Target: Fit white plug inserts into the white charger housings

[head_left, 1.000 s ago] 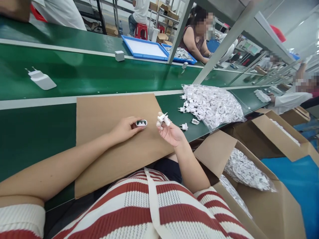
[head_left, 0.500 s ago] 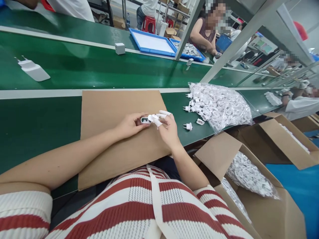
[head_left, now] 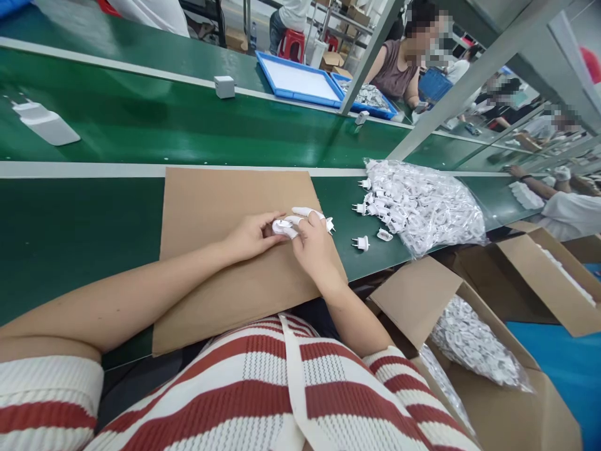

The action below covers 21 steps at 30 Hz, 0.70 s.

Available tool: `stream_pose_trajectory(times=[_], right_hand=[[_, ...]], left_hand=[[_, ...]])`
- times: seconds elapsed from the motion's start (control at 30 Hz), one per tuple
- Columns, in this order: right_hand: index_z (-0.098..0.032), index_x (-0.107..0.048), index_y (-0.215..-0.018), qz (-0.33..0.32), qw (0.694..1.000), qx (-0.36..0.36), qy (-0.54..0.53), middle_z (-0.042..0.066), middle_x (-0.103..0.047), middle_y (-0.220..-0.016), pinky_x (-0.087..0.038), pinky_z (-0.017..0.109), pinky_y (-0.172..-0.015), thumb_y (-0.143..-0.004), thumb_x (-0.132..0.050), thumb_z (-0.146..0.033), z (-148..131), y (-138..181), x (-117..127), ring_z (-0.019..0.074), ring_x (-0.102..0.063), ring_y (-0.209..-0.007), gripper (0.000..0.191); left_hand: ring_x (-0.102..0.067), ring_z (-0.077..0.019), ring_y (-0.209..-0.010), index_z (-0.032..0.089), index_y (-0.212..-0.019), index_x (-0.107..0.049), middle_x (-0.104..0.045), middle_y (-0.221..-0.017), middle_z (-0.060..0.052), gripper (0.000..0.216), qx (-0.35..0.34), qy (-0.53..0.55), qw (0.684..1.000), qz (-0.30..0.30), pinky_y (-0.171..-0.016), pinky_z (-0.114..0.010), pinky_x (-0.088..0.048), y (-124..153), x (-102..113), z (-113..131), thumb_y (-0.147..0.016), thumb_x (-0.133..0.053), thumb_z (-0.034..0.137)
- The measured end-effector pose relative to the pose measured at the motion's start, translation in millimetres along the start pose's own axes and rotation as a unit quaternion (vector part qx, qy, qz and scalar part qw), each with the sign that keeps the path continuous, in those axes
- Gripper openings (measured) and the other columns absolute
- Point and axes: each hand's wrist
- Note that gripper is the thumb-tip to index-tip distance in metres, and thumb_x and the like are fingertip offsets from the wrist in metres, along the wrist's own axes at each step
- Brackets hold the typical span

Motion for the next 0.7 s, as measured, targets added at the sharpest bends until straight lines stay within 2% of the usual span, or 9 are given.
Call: stream_pose_trajectory(times=[0.23, 0.47, 0.6, 0.7], right_hand=[[-0.018, -0.07, -0.121, -0.014, 0.999, 0.003, 0.032, 0.014, -0.062, -0.137, -0.044, 0.047, -0.111, -0.092, -0.049, -0.005, -1.0, -1.2, 0.8, 0.0305, -0.049, -0.135, 0.039], [-0.017, -0.069, -0.118, 0.02, 0.999, 0.02, 0.025, 0.012, -0.063, -0.138, -0.044, 0.047, -0.112, -0.088, -0.047, -0.004, -1.7, -0.3, -0.2, 0.0302, -0.048, -0.136, 0.039], [-0.017, -0.071, -0.115, 0.004, 0.999, 0.014, 0.037, 0.013, -0.064, -0.132, -0.048, 0.046, -0.106, -0.087, -0.048, -0.005, -2.4, -1.4, -0.4, 0.0313, -0.05, -0.133, 0.038], [-0.017, -0.071, -0.115, -0.007, 0.999, 0.017, 0.035, 0.015, -0.064, -0.133, -0.047, 0.048, -0.108, -0.088, -0.049, -0.006, -3.0, -1.6, 1.2, 0.0318, -0.048, -0.137, 0.037]], left_hand=[[-0.059, -0.0163, -0.069, 0.017, -0.143, -0.062, -0.072, -0.092, -0.004, 0.064, -0.007, 0.001, 1.0, -0.003, -0.067, -0.026, -0.048, -0.4, 0.5, -0.7, -0.089, -0.075, 0.05], [-0.057, -0.0158, -0.066, 0.016, -0.14, -0.065, -0.071, -0.086, -0.003, 0.064, 0.005, 0.003, 1.0, -0.001, -0.064, -0.025, -0.047, -1.2, 1.1, 0.8, -0.089, -0.075, 0.054], [-0.06, -0.0168, -0.07, 0.016, -0.142, -0.063, -0.072, -0.092, -0.005, 0.064, -0.004, -0.004, 1.0, 0.0, -0.066, -0.026, -0.048, -0.5, 0.9, 0.3, -0.09, -0.074, 0.051], [-0.062, -0.0172, -0.073, 0.016, -0.143, -0.062, -0.073, -0.096, -0.006, 0.064, -0.01, -0.007, 1.0, -0.003, -0.069, -0.026, -0.049, 0.1, 1.1, 1.2, -0.091, -0.073, 0.051]])
Point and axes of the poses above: each hand's wrist, its own y-axis away from the middle knuckle, its own x-axis out of the back of the hand, z = x × y
